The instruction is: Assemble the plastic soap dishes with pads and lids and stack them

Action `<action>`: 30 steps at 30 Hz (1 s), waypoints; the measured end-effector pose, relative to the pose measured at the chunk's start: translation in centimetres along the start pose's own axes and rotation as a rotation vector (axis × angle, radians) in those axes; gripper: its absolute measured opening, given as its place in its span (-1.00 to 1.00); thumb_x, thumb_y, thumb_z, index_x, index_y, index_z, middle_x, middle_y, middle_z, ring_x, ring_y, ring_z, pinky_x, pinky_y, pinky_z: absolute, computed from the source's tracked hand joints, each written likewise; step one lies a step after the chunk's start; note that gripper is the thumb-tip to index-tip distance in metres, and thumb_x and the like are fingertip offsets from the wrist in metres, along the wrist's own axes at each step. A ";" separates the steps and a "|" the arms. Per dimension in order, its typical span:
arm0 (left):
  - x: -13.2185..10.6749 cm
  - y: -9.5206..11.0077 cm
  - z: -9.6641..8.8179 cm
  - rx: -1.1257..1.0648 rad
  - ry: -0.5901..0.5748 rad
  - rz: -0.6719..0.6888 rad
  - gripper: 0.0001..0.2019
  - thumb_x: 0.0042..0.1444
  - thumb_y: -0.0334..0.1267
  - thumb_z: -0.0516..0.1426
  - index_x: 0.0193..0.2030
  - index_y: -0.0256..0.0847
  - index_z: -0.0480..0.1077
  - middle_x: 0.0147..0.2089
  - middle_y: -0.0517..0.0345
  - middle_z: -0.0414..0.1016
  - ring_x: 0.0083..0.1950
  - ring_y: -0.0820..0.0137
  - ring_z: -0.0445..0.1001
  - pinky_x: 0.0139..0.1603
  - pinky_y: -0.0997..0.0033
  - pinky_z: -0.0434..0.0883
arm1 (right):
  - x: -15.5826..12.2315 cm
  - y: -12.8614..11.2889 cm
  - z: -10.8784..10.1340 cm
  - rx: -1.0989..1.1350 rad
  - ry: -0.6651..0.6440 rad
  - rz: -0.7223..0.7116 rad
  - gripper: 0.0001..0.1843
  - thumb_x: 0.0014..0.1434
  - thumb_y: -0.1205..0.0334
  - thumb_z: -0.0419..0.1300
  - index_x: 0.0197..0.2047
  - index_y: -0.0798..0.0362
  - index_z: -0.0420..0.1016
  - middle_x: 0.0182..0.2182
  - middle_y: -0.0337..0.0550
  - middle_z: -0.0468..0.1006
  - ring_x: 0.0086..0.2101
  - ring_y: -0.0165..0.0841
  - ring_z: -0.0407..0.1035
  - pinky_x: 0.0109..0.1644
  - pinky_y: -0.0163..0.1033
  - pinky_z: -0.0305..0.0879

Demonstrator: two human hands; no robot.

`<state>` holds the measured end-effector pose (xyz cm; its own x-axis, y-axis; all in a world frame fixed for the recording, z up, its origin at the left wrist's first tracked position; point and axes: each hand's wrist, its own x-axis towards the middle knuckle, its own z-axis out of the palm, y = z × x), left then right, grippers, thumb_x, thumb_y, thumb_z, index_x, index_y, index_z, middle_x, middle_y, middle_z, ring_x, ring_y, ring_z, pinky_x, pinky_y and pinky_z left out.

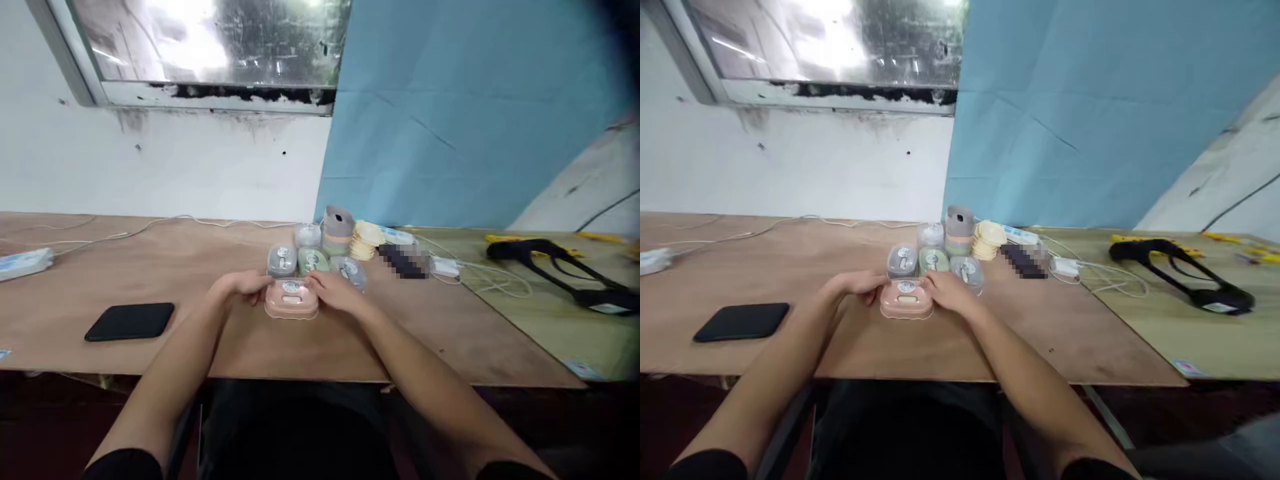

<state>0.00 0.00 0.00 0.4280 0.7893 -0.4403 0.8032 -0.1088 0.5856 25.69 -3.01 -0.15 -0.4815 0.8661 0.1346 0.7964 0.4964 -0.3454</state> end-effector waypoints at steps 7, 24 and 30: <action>-0.1 0.2 -0.1 -0.033 0.025 0.026 -0.49 0.15 0.08 -0.09 -0.61 -0.25 0.35 -0.69 0.10 0.36 -0.65 0.43 0.25 -0.54 0.43 0.25 | -0.1 0.3 -0.2 0.060 -0.052 -0.031 -0.59 0.36 0.03 -0.16 -0.30 0.03 0.41 -0.32 -0.13 0.54 -0.33 -0.32 0.38 -0.33 -0.31 0.07; 0.2 -0.2 -0.3 -0.076 -0.008 -0.002 -0.42 0.09 0.28 -0.06 -0.57 -0.24 0.31 -0.63 0.06 0.45 -0.68 0.46 0.26 -0.58 0.44 0.25 | -0.3 -0.2 -0.6 0.149 -0.100 0.045 -0.52 0.35 -0.03 -0.20 -0.31 0.04 0.42 -0.44 -0.17 0.50 -0.48 -0.40 0.35 -0.39 -0.32 0.12; 0.4 -0.4 -0.1 -0.082 -0.044 0.041 -0.40 0.06 0.31 -0.02 -0.56 -0.27 0.33 -0.60 0.05 0.45 -0.70 0.47 0.27 -0.62 0.44 0.27 | -0.5 -0.6 -0.8 0.238 -0.232 0.102 -0.37 0.20 -0.32 -0.08 -0.03 0.02 0.43 -0.42 -0.19 0.54 -0.62 -0.44 0.30 -0.49 -0.32 0.14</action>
<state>-0.23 0.44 -0.35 0.4789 0.7578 -0.4432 0.7490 -0.0894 0.6565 25.76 -3.70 0.78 -0.4961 0.8603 -0.1174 0.7504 0.3568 -0.5564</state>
